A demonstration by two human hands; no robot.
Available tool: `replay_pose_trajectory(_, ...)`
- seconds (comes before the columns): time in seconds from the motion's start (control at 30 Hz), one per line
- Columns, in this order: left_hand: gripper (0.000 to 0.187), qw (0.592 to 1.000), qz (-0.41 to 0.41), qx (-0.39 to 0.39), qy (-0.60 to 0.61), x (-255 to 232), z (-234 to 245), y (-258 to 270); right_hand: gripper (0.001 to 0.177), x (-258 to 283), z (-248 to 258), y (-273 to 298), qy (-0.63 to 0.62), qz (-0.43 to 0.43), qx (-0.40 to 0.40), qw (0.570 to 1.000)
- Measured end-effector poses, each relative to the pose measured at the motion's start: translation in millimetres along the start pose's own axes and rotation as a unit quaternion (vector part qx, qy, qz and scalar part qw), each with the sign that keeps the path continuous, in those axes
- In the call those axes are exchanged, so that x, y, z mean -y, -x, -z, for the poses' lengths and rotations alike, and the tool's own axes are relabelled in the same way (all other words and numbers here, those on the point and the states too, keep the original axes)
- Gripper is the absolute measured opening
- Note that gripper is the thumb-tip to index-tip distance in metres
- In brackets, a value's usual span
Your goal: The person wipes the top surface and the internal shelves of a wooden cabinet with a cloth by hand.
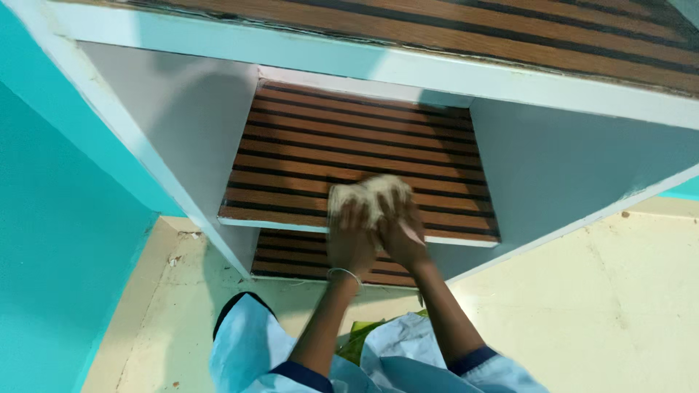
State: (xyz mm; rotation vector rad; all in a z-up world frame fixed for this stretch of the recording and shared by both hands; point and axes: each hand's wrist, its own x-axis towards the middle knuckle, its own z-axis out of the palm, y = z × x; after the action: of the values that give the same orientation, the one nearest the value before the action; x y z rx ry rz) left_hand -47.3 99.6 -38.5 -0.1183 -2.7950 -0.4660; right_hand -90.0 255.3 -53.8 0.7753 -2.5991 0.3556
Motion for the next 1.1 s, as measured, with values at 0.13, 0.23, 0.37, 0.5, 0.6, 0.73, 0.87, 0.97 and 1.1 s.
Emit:
replay_pose_trajectory(0.13,0.064,0.986,0.067,0.111,-0.106,24.2,32.4,-40.6,0.066,-0.1,-8.1,-56.1,-0.005,0.025,0.064,0.998)
replay_pose_trajectory(0.23,0.071,0.977,0.062,0.178,-0.101,12.0,25.4,-81.9,0.062,-35.6,4.9,-82.7,0.028,-0.03,0.154,0.987)
replay_pose_trajectory(0.37,0.076,0.971,0.023,0.239,-0.02,-62.6,-17.2,-134.9,0.067,-104.5,48.4,-71.0,0.049,-0.163,0.228,0.959)
replay_pose_trajectory(0.5,0.071,0.969,-0.103,0.21,-0.084,-132.9,-48.1,-132.4,0.067,-154.9,72.1,-5.5,-0.047,-0.233,0.163,0.958)
replay_pose_trajectory(0.6,0.069,0.968,-0.122,0.209,-0.063,-140.7,-43.9,-110.1,0.064,-167.2,60.5,23.0,0.027,-0.185,0.119,0.975)
replay_pose_trajectory(0.73,0.069,0.973,-0.148,0.176,-0.028,-121.7,-34.0,-103.5,0.064,-172.6,58.6,23.7,0.383,-0.012,0.154,0.911)
replay_pose_trajectory(0.87,0.063,0.975,-0.153,0.144,-0.075,-120.6,-30.5,-95.3,0.065,-140.5,71.1,6.8,0.0,-0.247,0.128,0.96)
replay_pose_trajectory(0.97,0.071,0.978,-0.092,0.183,-0.029,-76.1,-18.8,-98.6,0.065,-102.2,58.7,-21.8,0.016,-0.219,0.157,0.963)
replay_pose_trajectory(1.1,0.066,0.979,0.026,0.199,-0.029,34.5,11.7,-99.4,0.068,-30.0,-0.6,-98.1,0.037,-0.09,0.164,0.982)
